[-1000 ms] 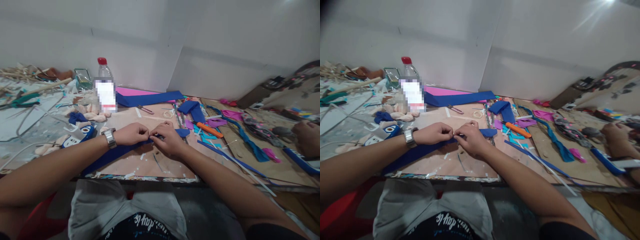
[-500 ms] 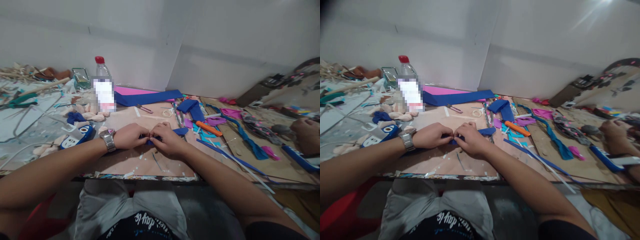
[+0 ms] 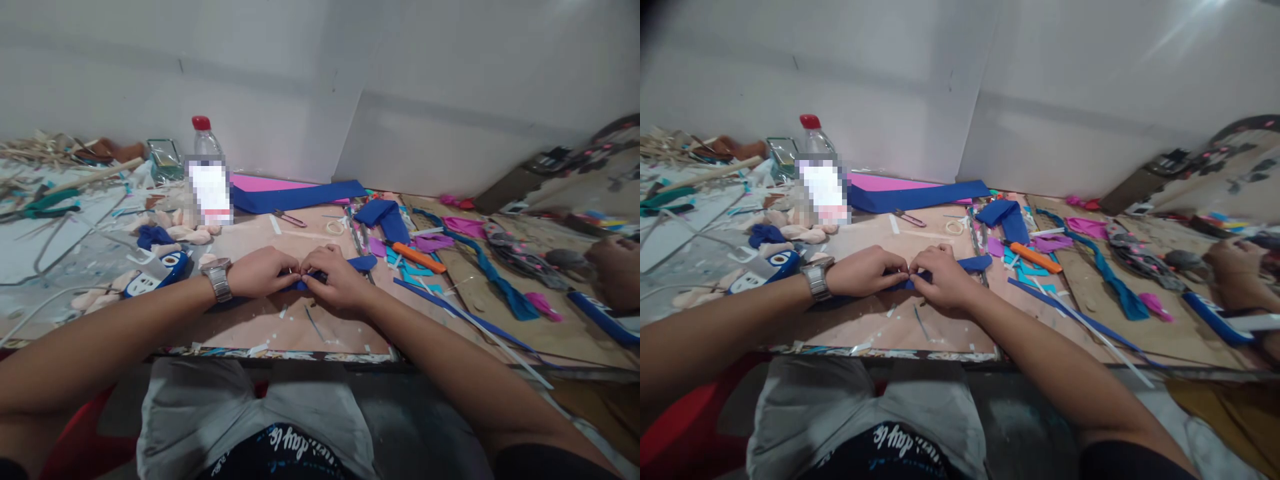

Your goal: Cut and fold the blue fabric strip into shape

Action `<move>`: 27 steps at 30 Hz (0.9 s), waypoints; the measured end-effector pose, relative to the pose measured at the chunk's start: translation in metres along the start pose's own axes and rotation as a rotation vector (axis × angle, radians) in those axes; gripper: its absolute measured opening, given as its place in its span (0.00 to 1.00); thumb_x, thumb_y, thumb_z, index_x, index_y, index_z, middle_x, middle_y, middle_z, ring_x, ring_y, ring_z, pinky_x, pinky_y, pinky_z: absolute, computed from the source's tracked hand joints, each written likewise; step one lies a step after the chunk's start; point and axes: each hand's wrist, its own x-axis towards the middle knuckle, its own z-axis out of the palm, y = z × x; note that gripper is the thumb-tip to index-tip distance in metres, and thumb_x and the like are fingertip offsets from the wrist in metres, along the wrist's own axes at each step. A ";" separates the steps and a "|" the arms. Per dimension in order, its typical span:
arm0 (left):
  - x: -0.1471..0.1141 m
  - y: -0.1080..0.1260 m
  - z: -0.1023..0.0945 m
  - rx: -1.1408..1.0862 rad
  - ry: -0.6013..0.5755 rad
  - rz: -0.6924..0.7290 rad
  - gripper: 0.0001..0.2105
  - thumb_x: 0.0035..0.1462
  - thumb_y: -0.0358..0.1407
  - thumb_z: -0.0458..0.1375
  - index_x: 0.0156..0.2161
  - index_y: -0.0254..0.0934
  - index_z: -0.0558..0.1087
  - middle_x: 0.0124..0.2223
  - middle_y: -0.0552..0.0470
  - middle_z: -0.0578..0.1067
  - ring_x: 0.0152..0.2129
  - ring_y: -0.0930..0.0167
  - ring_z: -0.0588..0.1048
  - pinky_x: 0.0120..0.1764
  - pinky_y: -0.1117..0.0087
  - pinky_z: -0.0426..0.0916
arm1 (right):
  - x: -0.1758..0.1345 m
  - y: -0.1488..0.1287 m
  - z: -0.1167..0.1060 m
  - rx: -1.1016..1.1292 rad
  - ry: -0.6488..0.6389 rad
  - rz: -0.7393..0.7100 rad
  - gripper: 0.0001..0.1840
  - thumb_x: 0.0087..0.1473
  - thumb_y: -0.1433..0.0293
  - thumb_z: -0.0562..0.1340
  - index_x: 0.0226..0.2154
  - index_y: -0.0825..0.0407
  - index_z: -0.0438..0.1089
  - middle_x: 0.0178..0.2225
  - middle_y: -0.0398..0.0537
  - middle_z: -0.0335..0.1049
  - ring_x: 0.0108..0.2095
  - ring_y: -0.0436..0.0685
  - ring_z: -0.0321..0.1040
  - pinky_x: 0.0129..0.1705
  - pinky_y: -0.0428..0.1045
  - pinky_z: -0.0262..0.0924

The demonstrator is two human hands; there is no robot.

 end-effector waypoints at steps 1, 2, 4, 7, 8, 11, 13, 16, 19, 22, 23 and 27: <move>0.000 0.000 0.000 -0.011 -0.006 0.006 0.16 0.69 0.42 0.53 0.39 0.35 0.80 0.32 0.50 0.81 0.26 0.71 0.72 0.33 0.70 0.57 | 0.000 0.000 0.000 0.000 -0.003 0.001 0.03 0.59 0.72 0.61 0.35 0.50 0.71 0.37 0.48 0.78 0.42 0.60 0.70 0.53 0.59 0.48; 0.000 -0.001 0.001 -0.026 -0.014 0.017 0.16 0.69 0.42 0.53 0.39 0.35 0.80 0.32 0.50 0.81 0.26 0.71 0.72 0.33 0.71 0.57 | 0.000 0.000 0.000 -0.004 -0.008 0.000 0.03 0.59 0.72 0.61 0.35 0.50 0.71 0.36 0.48 0.78 0.42 0.60 0.70 0.53 0.59 0.48; 0.000 -0.001 0.001 -0.065 -0.035 0.045 0.16 0.69 0.42 0.53 0.38 0.34 0.79 0.32 0.51 0.80 0.26 0.72 0.71 0.33 0.71 0.57 | 0.000 0.000 0.000 -0.016 -0.017 -0.013 0.02 0.58 0.72 0.61 0.33 0.50 0.70 0.37 0.48 0.78 0.42 0.60 0.70 0.53 0.59 0.48; 0.000 -0.003 0.000 -0.122 -0.066 0.042 0.15 0.68 0.40 0.53 0.36 0.34 0.77 0.31 0.51 0.79 0.26 0.72 0.70 0.33 0.71 0.58 | 0.000 0.000 -0.001 -0.035 -0.005 -0.040 0.02 0.57 0.72 0.61 0.32 0.50 0.70 0.38 0.48 0.78 0.43 0.60 0.70 0.53 0.59 0.47; 0.000 -0.003 -0.001 -0.136 -0.075 0.025 0.15 0.68 0.40 0.52 0.35 0.33 0.77 0.30 0.51 0.78 0.25 0.72 0.70 0.33 0.71 0.58 | 0.000 0.001 -0.001 -0.041 0.000 -0.043 0.02 0.56 0.72 0.61 0.32 0.50 0.70 0.38 0.48 0.78 0.43 0.60 0.70 0.53 0.59 0.47; 0.001 -0.004 -0.003 -0.174 -0.098 -0.020 0.15 0.67 0.40 0.53 0.34 0.34 0.76 0.29 0.52 0.78 0.25 0.72 0.70 0.32 0.72 0.59 | 0.000 0.002 -0.003 -0.044 -0.008 -0.035 0.02 0.56 0.72 0.61 0.32 0.51 0.70 0.36 0.48 0.77 0.42 0.60 0.70 0.52 0.59 0.47; 0.001 -0.004 -0.003 -0.208 -0.114 -0.036 0.14 0.66 0.40 0.53 0.34 0.34 0.76 0.28 0.53 0.78 0.24 0.72 0.71 0.32 0.72 0.60 | 0.000 0.002 -0.004 -0.039 -0.025 -0.037 0.03 0.56 0.71 0.60 0.32 0.51 0.70 0.35 0.48 0.77 0.41 0.60 0.70 0.52 0.59 0.47; 0.001 -0.004 -0.002 -0.293 -0.149 -0.053 0.13 0.66 0.40 0.54 0.34 0.34 0.75 0.27 0.53 0.78 0.24 0.72 0.73 0.32 0.73 0.63 | 0.000 0.001 -0.004 -0.046 -0.041 -0.042 0.04 0.57 0.71 0.60 0.32 0.51 0.71 0.34 0.48 0.76 0.41 0.60 0.70 0.52 0.59 0.47; 0.000 -0.005 -0.001 -0.422 -0.203 -0.092 0.13 0.67 0.42 0.54 0.36 0.35 0.73 0.28 0.52 0.80 0.23 0.72 0.76 0.31 0.74 0.66 | 0.000 0.002 -0.004 -0.063 -0.044 -0.040 0.04 0.56 0.71 0.60 0.31 0.51 0.71 0.33 0.48 0.76 0.41 0.60 0.69 0.51 0.59 0.47; -0.001 -0.006 0.000 -0.566 -0.283 -0.157 0.11 0.66 0.42 0.54 0.38 0.36 0.72 0.30 0.51 0.81 0.22 0.72 0.77 0.29 0.73 0.69 | 0.000 0.002 -0.004 -0.067 -0.039 -0.035 0.03 0.55 0.71 0.61 0.30 0.51 0.70 0.32 0.47 0.76 0.40 0.60 0.69 0.51 0.58 0.47; -0.002 -0.006 0.000 -0.599 -0.306 -0.173 0.09 0.66 0.41 0.54 0.39 0.37 0.72 0.31 0.51 0.81 0.21 0.72 0.77 0.28 0.73 0.70 | 0.000 0.003 -0.004 -0.065 -0.035 -0.032 0.03 0.55 0.71 0.61 0.31 0.51 0.70 0.32 0.47 0.76 0.40 0.60 0.69 0.51 0.58 0.47; -0.003 -0.006 -0.001 -0.650 -0.362 -0.225 0.04 0.61 0.34 0.55 0.38 0.37 0.71 0.32 0.50 0.81 0.23 0.71 0.79 0.30 0.72 0.72 | 0.000 0.003 -0.006 -0.055 -0.030 -0.027 0.04 0.55 0.71 0.60 0.32 0.51 0.71 0.33 0.48 0.76 0.39 0.60 0.69 0.51 0.58 0.47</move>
